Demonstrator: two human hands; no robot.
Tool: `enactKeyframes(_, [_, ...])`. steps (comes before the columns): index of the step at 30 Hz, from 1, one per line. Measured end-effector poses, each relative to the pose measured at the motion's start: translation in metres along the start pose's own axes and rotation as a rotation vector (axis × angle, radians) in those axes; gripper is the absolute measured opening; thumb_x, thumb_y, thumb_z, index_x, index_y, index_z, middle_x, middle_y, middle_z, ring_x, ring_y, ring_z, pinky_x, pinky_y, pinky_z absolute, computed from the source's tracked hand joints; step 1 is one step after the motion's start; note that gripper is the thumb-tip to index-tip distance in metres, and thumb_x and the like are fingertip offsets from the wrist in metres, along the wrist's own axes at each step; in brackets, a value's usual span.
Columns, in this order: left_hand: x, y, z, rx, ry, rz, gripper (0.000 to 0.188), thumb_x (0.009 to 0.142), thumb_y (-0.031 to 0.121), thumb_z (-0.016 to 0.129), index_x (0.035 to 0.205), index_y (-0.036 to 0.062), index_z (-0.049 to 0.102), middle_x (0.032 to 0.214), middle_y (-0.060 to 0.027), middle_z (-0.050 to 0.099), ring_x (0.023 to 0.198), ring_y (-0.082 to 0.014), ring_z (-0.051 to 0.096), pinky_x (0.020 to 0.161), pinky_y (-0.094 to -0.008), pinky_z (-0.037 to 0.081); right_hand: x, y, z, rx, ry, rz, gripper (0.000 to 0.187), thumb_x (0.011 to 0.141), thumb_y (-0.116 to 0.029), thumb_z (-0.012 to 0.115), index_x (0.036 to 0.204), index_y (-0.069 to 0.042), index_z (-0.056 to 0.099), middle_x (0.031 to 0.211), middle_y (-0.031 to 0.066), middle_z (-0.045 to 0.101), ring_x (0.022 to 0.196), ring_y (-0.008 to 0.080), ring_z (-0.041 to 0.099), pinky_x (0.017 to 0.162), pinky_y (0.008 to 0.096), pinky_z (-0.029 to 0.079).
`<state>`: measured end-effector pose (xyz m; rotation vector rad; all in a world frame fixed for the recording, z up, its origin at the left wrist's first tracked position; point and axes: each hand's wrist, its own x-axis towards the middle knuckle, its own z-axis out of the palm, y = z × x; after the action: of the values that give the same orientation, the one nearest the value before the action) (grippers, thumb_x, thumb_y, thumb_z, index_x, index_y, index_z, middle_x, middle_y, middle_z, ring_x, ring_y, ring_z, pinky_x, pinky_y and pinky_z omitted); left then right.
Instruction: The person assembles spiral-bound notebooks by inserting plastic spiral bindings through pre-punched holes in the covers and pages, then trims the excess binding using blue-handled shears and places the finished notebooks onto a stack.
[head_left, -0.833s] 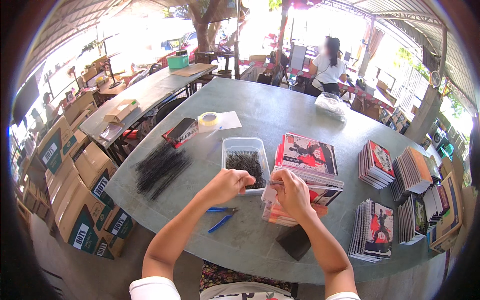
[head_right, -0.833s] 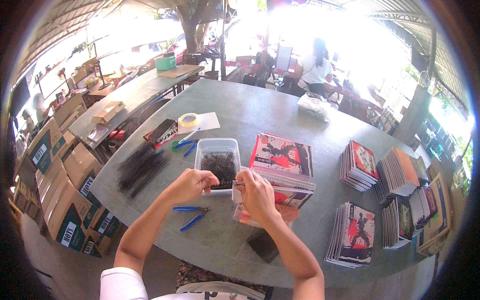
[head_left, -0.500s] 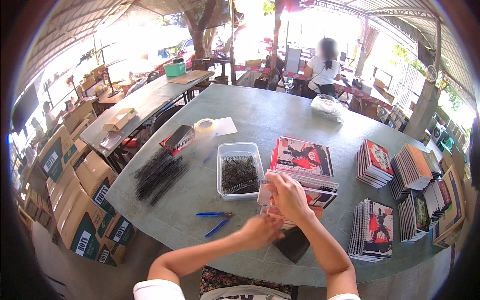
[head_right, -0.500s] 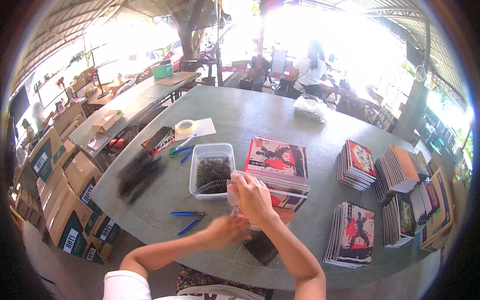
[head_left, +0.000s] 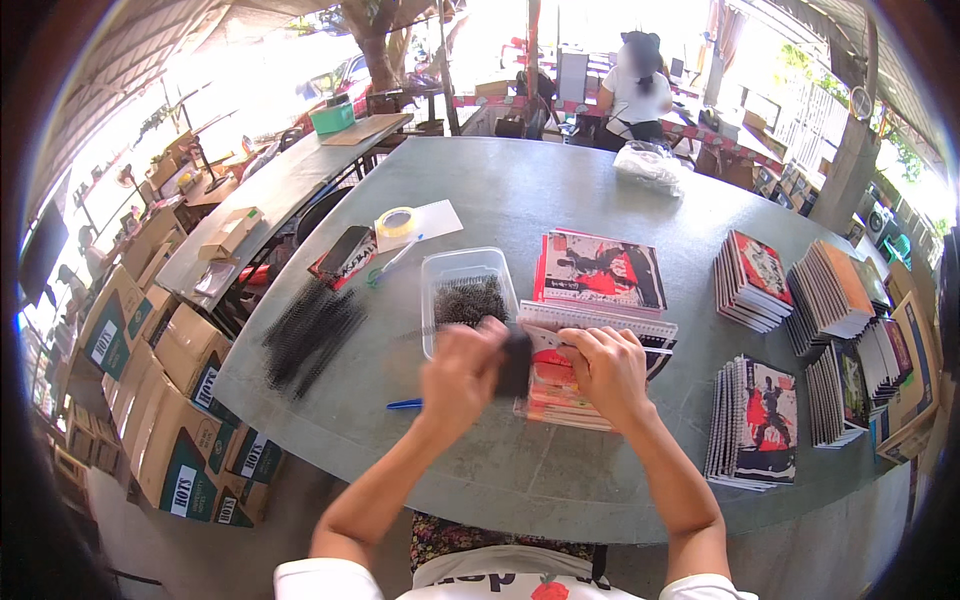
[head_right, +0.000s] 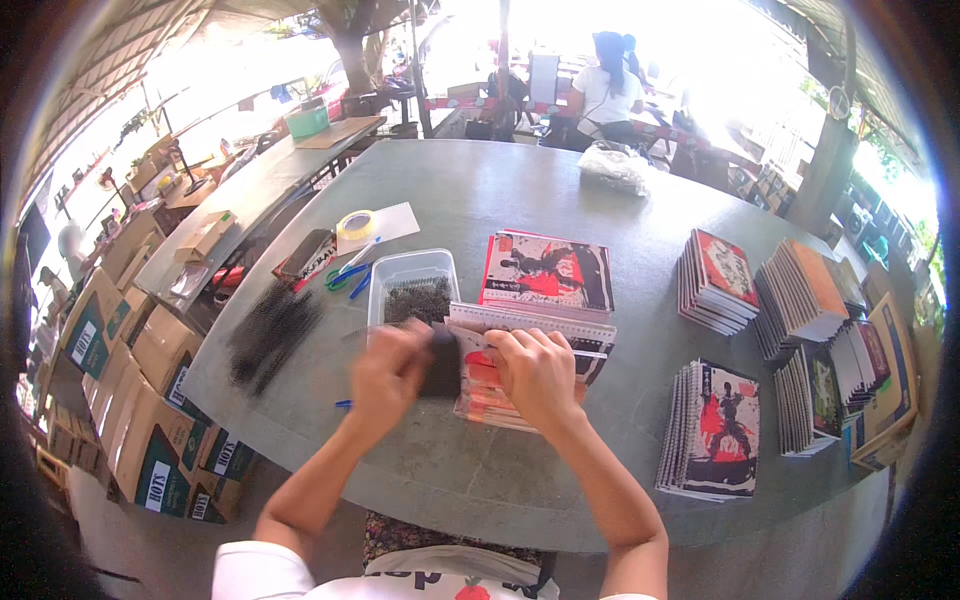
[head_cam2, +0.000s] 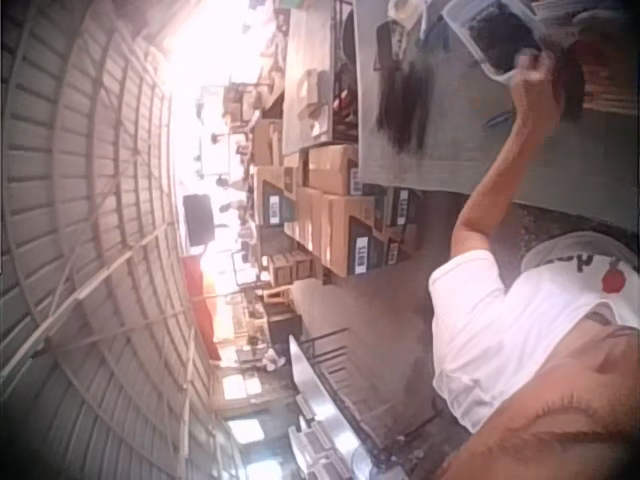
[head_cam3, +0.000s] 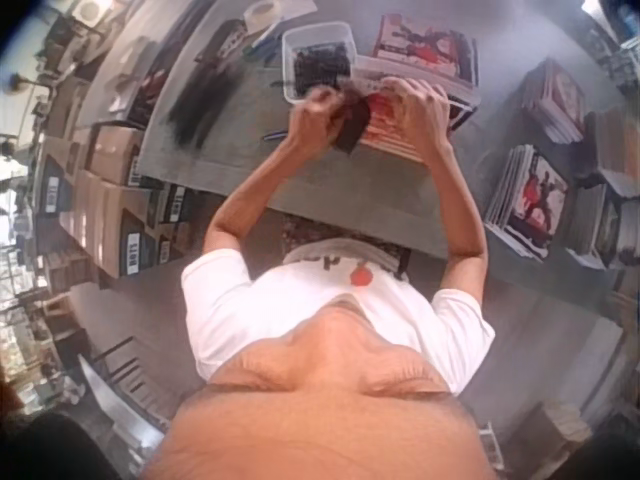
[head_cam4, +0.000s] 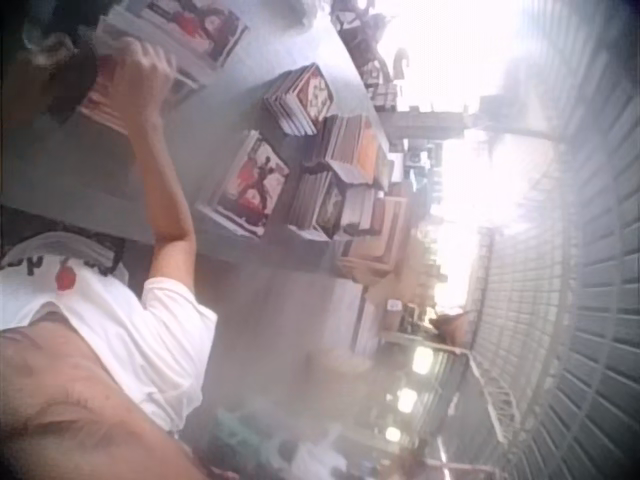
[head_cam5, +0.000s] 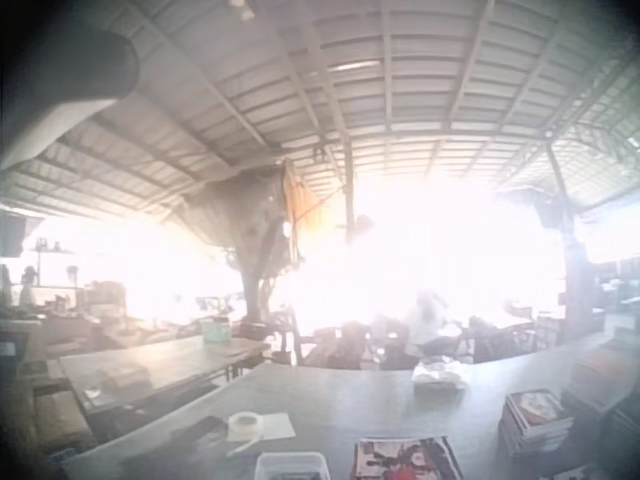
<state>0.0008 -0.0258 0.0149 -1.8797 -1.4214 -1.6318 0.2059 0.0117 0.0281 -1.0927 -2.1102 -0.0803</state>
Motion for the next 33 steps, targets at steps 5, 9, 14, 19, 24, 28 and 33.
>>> enactKeyframes(5, [-0.002,-0.007,0.004,-0.021,-0.303,0.133,0.026,0.073,0.005,0.068,0.099,0.0065,0.064,0.090,-0.0063,0.062,0.084,-0.0227,0.057,0.073,-0.0333,0.047,0.000,0.002,-0.003,0.023,-0.017,-0.001,0.016,0.077,-0.014,0.062,0.092,-0.013,0.067,0.079,0.0038,0.067,0.076,0.0212,0.062,0.069,0.0349,0.042])
enactKeyframes(9, [-0.017,-0.009,0.006,-0.078,-0.365,0.173,0.036,0.069,0.003,0.070,0.103,0.0141,0.066,0.089,-0.0034,0.058,0.077,-0.0199,0.056,0.067,-0.0331,0.049,0.001,-0.001,-0.003,0.040,-0.049,-0.024,0.017,0.077,-0.012,0.061,0.093,-0.014,0.067,0.076,0.0029,0.066,0.075,0.0205,0.062,0.068,0.0336,0.041])
enactKeyframes(14, [0.009,-0.007,0.005,-0.013,0.083,0.193,0.037,0.067,0.001,0.069,0.101,0.0160,0.066,0.085,-0.0034,0.056,0.073,-0.0186,0.056,0.057,-0.0305,0.049,0.001,-0.001,0.001,-0.001,0.048,-0.057,0.018,0.076,-0.013,0.062,0.094,-0.016,0.067,0.076,0.0016,0.064,0.072,0.0191,0.060,0.065,0.0346,0.041])
enactKeyframes(19, [0.015,0.001,-0.001,-0.098,-0.099,0.138,0.037,0.070,-0.002,0.069,0.105,0.0107,0.065,0.084,-0.0051,0.057,0.081,-0.0221,0.055,0.068,-0.0351,0.046,-0.005,-0.001,0.002,0.046,0.003,-0.022,0.018,0.078,-0.013,0.061,0.095,-0.016,0.066,0.076,0.0010,0.064,0.072,0.0191,0.060,0.065,0.0342,0.040])
enactKeyframes(24, [0.011,0.002,0.009,-0.133,-0.259,0.141,0.037,0.069,-0.001,0.070,0.104,0.0083,0.065,0.085,-0.0055,0.058,0.083,-0.0239,0.055,0.073,-0.0351,0.045,-0.002,-0.002,0.001,0.007,0.063,-0.057,0.023,0.075,-0.009,0.060,0.097,-0.015,0.064,0.075,0.0007,0.062,0.072,0.0198,0.059,0.065,0.0344,0.040])
enactKeyframes(28, [0.018,0.004,0.010,-0.054,-0.179,0.180,0.036,0.070,0.000,0.071,0.103,0.0106,0.065,0.087,-0.0054,0.055,0.081,-0.0222,0.056,0.069,-0.0341,0.047,-0.005,-0.005,0.002,-0.018,0.038,-0.052,0.031,0.070,-0.004,0.060,0.100,-0.014,0.063,0.077,0.0016,0.062,0.076,0.0204,0.059,0.068,0.0347,0.041])
enactKeyframes(33, [0.045,0.017,0.000,-0.105,-0.064,0.202,0.032,0.072,0.004,0.070,0.103,0.0115,0.065,0.086,-0.0062,0.054,0.077,-0.0210,0.056,0.063,-0.0319,0.048,-0.010,0.004,-0.001,-0.027,0.009,-0.067,0.041,0.065,-0.003,0.062,0.104,-0.013,0.061,0.083,0.0026,0.062,0.083,0.0206,0.058,0.073,0.0350,0.042])
